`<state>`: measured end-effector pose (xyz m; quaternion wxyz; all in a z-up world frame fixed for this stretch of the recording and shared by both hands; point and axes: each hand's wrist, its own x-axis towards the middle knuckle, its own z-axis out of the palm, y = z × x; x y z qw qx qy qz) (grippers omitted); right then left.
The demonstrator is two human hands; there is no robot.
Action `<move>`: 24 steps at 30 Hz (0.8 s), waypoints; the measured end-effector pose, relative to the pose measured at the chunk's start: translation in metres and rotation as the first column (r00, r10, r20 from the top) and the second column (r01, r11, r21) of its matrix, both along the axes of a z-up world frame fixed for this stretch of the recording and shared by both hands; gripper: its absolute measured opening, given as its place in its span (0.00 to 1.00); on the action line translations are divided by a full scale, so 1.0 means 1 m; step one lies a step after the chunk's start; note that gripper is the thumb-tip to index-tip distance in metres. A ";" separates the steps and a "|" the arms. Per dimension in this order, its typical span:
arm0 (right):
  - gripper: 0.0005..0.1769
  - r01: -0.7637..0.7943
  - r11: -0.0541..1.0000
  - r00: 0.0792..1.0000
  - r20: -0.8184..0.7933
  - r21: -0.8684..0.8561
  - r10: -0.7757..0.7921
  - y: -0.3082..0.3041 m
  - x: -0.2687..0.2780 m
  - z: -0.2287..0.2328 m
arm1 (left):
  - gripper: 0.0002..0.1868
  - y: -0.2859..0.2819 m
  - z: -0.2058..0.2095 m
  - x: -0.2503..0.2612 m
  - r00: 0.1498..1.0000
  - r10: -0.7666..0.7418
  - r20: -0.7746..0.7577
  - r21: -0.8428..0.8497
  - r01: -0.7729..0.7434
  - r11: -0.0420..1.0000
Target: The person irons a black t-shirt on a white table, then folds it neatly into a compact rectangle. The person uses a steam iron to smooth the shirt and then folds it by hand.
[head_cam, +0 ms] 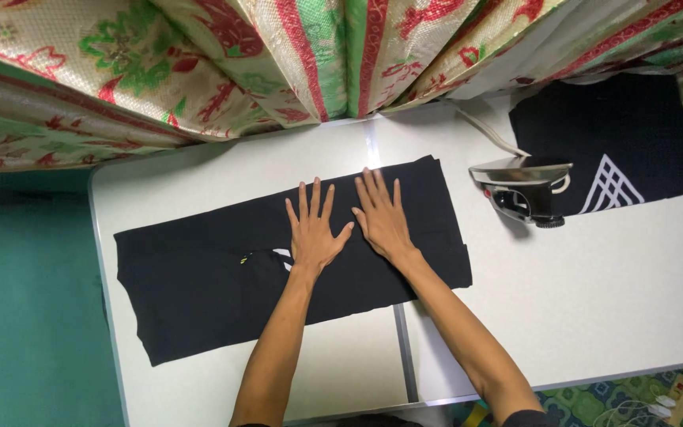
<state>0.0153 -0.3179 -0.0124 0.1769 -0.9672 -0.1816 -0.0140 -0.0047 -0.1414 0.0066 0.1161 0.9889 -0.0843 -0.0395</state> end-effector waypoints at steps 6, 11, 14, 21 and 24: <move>0.32 0.024 0.998 0.995 -0.099 -0.066 -0.030 -0.006 0.000 0.008 | 0.45 0.000 0.003 -0.002 1.000 0.005 -0.011 -0.006 -0.005 1.000; 0.35 0.199 0.972 0.960 -0.176 -0.123 -0.218 -0.051 0.011 0.020 | 0.46 0.000 0.004 -0.001 0.999 0.004 -0.032 -0.021 -0.004 1.000; 0.36 0.291 0.950 0.938 -0.164 -0.115 -0.307 -0.066 0.009 0.018 | 0.46 0.000 0.003 -0.003 0.999 0.008 -0.041 -0.013 -0.009 1.000; 0.37 0.089 0.995 0.988 -0.120 -0.045 -0.094 -0.007 0.001 0.019 | 0.46 -0.002 0.005 -0.002 1.000 0.006 -0.016 -0.004 -0.006 1.000; 0.36 0.078 0.988 0.988 -0.125 -0.130 -0.094 -0.021 0.000 0.021 | 0.45 -0.001 0.004 -0.002 1.000 0.004 -0.015 -0.014 -0.004 1.000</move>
